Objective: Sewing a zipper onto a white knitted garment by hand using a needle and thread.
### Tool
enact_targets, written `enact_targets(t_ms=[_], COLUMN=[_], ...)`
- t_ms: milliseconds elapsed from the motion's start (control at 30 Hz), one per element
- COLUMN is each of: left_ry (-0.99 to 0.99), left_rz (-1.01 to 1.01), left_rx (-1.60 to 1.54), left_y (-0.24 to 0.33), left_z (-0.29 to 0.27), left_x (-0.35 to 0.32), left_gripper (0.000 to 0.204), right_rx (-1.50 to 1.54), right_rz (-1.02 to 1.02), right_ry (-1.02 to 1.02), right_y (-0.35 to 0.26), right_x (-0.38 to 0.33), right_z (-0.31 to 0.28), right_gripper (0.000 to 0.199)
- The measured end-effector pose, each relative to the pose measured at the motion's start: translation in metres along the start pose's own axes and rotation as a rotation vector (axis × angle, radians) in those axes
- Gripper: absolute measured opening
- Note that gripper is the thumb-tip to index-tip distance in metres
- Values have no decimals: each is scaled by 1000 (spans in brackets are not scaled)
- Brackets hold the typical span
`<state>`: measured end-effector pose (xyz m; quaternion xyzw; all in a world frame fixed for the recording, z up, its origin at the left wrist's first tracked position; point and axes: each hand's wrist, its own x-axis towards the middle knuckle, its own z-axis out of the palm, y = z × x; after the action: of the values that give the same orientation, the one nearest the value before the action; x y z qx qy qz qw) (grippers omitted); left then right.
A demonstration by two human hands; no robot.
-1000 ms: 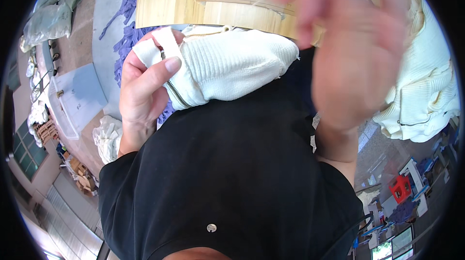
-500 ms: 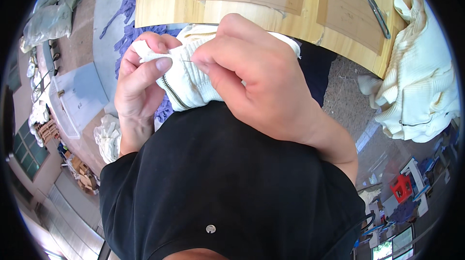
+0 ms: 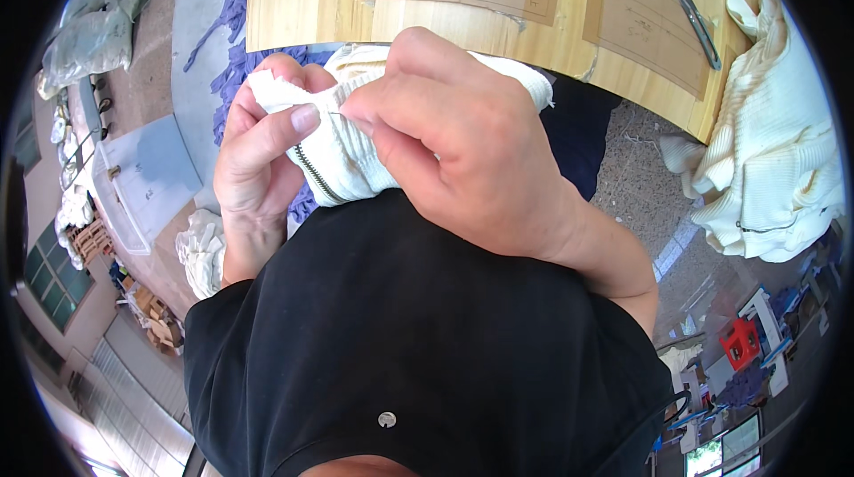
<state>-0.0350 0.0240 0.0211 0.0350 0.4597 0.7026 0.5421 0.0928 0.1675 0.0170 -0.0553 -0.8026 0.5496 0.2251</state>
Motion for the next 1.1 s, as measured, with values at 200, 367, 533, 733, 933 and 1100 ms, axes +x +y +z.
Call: enact_targets(t_ms=[200,367,533,733,933,1100], left_ry=[6,2,-25,-13,-12,-22], left_rz=[-35,-36,-25,-32,-40,-35], left_rx=[-47,-53,-54,-48,-64,-80], left_y=[1,2,1,1,1,0], left_z=[3,4,1,0,1,0], left_x=[1,1,1,1,2,2], left_gripper=[21,21,21,22,23,25], right_rx=[-11,-38,-32,-48,-82,-89], right_rz=[-19,-35,-26,-65,-86,-96], right_ry=[-9,-12,-17,-9,-17,-22], right_y=[3,2,0,1,1,2], right_x=[2,2,2,3,3,3], right_z=[-1,-1,-1,0,-2,-3], right_gripper=[19,19,20,24,27,28])
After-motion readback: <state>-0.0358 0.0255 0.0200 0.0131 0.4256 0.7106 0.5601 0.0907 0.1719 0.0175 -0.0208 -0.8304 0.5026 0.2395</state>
